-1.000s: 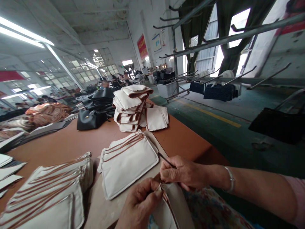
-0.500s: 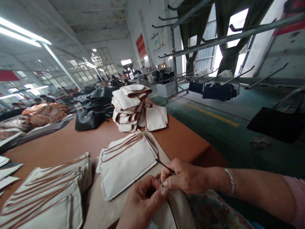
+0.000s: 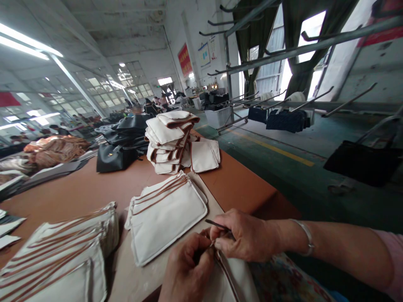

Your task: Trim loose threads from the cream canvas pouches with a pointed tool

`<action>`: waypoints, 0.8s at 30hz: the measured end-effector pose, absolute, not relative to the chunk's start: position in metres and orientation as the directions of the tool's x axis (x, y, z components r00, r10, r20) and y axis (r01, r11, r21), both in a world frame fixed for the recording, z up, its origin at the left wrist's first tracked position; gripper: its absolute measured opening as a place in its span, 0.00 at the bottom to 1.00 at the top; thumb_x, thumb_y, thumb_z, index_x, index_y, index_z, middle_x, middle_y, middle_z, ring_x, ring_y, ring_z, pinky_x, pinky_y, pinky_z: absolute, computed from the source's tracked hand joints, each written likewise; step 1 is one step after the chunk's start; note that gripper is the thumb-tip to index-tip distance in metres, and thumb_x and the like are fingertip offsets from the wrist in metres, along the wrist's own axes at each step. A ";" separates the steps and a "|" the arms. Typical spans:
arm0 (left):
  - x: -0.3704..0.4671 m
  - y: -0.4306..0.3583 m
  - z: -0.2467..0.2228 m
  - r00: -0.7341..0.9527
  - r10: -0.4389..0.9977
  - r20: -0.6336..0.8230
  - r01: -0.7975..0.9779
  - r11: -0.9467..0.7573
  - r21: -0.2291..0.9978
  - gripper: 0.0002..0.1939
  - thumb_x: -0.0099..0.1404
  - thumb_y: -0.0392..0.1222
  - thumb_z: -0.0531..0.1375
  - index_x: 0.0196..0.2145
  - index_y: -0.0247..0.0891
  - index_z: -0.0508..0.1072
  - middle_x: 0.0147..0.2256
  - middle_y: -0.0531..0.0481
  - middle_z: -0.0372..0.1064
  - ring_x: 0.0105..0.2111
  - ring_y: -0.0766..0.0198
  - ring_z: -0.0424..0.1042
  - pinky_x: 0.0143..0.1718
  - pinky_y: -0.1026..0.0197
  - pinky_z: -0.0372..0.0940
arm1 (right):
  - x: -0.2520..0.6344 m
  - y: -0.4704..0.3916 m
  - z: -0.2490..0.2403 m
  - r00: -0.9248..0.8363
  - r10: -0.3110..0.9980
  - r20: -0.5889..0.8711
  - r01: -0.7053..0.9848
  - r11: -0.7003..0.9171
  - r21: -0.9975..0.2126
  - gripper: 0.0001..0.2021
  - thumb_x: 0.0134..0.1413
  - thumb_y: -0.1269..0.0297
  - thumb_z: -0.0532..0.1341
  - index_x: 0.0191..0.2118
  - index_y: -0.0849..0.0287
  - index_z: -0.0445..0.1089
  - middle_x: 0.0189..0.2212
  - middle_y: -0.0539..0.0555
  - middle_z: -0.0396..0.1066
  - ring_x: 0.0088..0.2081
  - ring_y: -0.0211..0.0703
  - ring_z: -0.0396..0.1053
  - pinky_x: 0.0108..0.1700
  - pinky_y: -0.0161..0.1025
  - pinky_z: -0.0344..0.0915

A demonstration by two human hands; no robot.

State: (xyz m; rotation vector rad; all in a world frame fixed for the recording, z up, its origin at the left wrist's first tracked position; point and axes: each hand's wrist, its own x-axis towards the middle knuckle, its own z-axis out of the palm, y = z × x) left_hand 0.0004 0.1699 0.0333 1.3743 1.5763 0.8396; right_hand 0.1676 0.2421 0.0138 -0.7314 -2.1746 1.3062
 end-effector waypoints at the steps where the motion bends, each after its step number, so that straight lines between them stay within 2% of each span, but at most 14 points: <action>1: 0.000 0.170 0.032 -0.040 0.987 -0.155 0.423 0.158 0.893 0.10 0.60 0.43 0.59 0.24 0.37 0.72 0.21 0.54 0.64 0.23 0.67 0.57 0.22 0.66 0.51 | 0.167 0.241 0.013 -0.718 0.670 0.188 0.182 0.441 -0.879 0.06 0.45 0.74 0.58 0.32 0.62 0.69 0.22 0.46 0.65 0.23 0.32 0.60 0.27 0.29 0.57; 3: -0.003 0.172 0.028 -0.051 0.987 -0.154 0.435 0.161 0.886 0.09 0.59 0.43 0.59 0.25 0.37 0.73 0.22 0.54 0.66 0.24 0.66 0.58 0.22 0.66 0.52 | 0.165 0.240 0.009 -0.681 0.660 0.317 0.143 0.544 -0.827 0.05 0.44 0.75 0.58 0.30 0.62 0.68 0.22 0.47 0.65 0.23 0.33 0.60 0.28 0.30 0.58; 5: -0.008 0.173 0.023 -0.009 0.973 -0.232 0.370 0.219 0.903 0.11 0.59 0.46 0.61 0.25 0.36 0.73 0.21 0.54 0.64 0.23 0.67 0.56 0.22 0.66 0.51 | 0.165 0.240 0.003 -0.651 0.604 0.460 0.073 0.652 -0.755 0.05 0.46 0.76 0.57 0.30 0.61 0.66 0.23 0.48 0.65 0.24 0.34 0.61 0.29 0.30 0.59; 8: -0.016 0.174 0.016 0.113 0.919 -0.378 0.134 0.363 0.922 0.14 0.55 0.49 0.65 0.25 0.34 0.72 0.22 0.53 0.64 0.23 0.68 0.57 0.25 0.66 0.53 | 0.167 0.242 -0.006 -0.641 0.430 0.636 -0.071 0.792 -0.607 0.04 0.53 0.75 0.56 0.34 0.61 0.66 0.27 0.51 0.68 0.28 0.36 0.64 0.33 0.32 0.62; 10: -0.018 0.173 0.015 0.101 0.910 -0.402 -0.054 0.409 0.911 0.13 0.53 0.48 0.66 0.25 0.34 0.73 0.24 0.52 0.67 0.26 0.65 0.61 0.28 0.65 0.58 | 0.170 0.243 -0.011 -0.634 0.328 0.701 -0.124 0.851 -0.510 0.06 0.57 0.74 0.54 0.39 0.61 0.66 0.30 0.53 0.70 0.32 0.38 0.67 0.37 0.34 0.64; 12: -0.015 0.172 0.018 0.044 0.913 -0.406 -0.195 0.407 0.893 0.13 0.54 0.49 0.66 0.25 0.35 0.74 0.25 0.51 0.69 0.28 0.64 0.64 0.30 0.65 0.60 | 0.174 0.244 -0.012 -0.632 0.263 0.729 -0.114 0.899 -0.423 0.08 0.58 0.74 0.53 0.43 0.61 0.65 0.31 0.53 0.69 0.34 0.39 0.67 0.38 0.34 0.64; 14: -0.011 0.172 0.022 0.094 0.891 -0.443 -0.238 0.452 0.860 0.15 0.55 0.51 0.67 0.24 0.34 0.75 0.24 0.50 0.69 0.26 0.64 0.64 0.29 0.65 0.60 | 0.177 0.244 -0.011 -0.640 0.202 0.742 -0.063 0.948 -0.313 0.09 0.59 0.74 0.53 0.44 0.61 0.65 0.30 0.54 0.68 0.33 0.40 0.66 0.35 0.35 0.63; 17: -0.008 0.174 0.022 0.218 0.848 -0.483 -0.165 0.520 0.838 0.17 0.54 0.52 0.68 0.24 0.33 0.74 0.21 0.50 0.67 0.24 0.64 0.64 0.27 0.65 0.59 | 0.181 0.244 -0.010 -0.685 0.141 0.715 0.031 0.986 -0.165 0.07 0.61 0.71 0.51 0.39 0.61 0.65 0.29 0.54 0.67 0.31 0.40 0.64 0.31 0.36 0.59; 19: -0.008 0.175 0.019 0.221 0.860 -0.460 -0.122 0.493 0.862 0.19 0.53 0.53 0.69 0.24 0.33 0.73 0.21 0.51 0.66 0.23 0.66 0.62 0.26 0.65 0.57 | 0.182 0.244 -0.011 -0.720 0.123 0.683 0.078 0.992 -0.096 0.07 0.63 0.70 0.51 0.35 0.60 0.65 0.28 0.53 0.66 0.31 0.40 0.63 0.30 0.36 0.57; 21: -0.010 0.175 0.016 0.223 0.881 -0.417 -0.087 0.444 0.892 0.20 0.54 0.53 0.69 0.23 0.33 0.71 0.22 0.53 0.65 0.22 0.69 0.58 0.24 0.67 0.54 | 0.183 0.242 -0.013 -0.736 0.118 0.666 0.077 0.993 -0.091 0.08 0.63 0.69 0.51 0.34 0.60 0.65 0.27 0.52 0.65 0.30 0.40 0.62 0.29 0.36 0.56; 22: -0.010 0.174 0.016 0.233 0.892 -0.388 -0.074 0.414 0.907 0.19 0.54 0.53 0.69 0.23 0.34 0.71 0.23 0.53 0.64 0.23 0.70 0.56 0.24 0.68 0.53 | 0.183 0.241 -0.013 -0.730 0.129 0.671 0.047 0.989 -0.140 0.08 0.63 0.69 0.51 0.34 0.60 0.65 0.27 0.53 0.65 0.31 0.40 0.62 0.30 0.36 0.57; 24: -0.011 0.173 0.017 0.245 0.918 -0.312 -0.054 0.334 0.941 0.18 0.56 0.52 0.67 0.23 0.34 0.70 0.24 0.52 0.64 0.24 0.69 0.57 0.25 0.68 0.53 | 0.185 0.240 -0.011 -0.715 0.248 0.654 -0.023 0.926 -0.376 0.07 0.63 0.67 0.51 0.37 0.61 0.64 0.28 0.53 0.65 0.31 0.39 0.62 0.32 0.35 0.59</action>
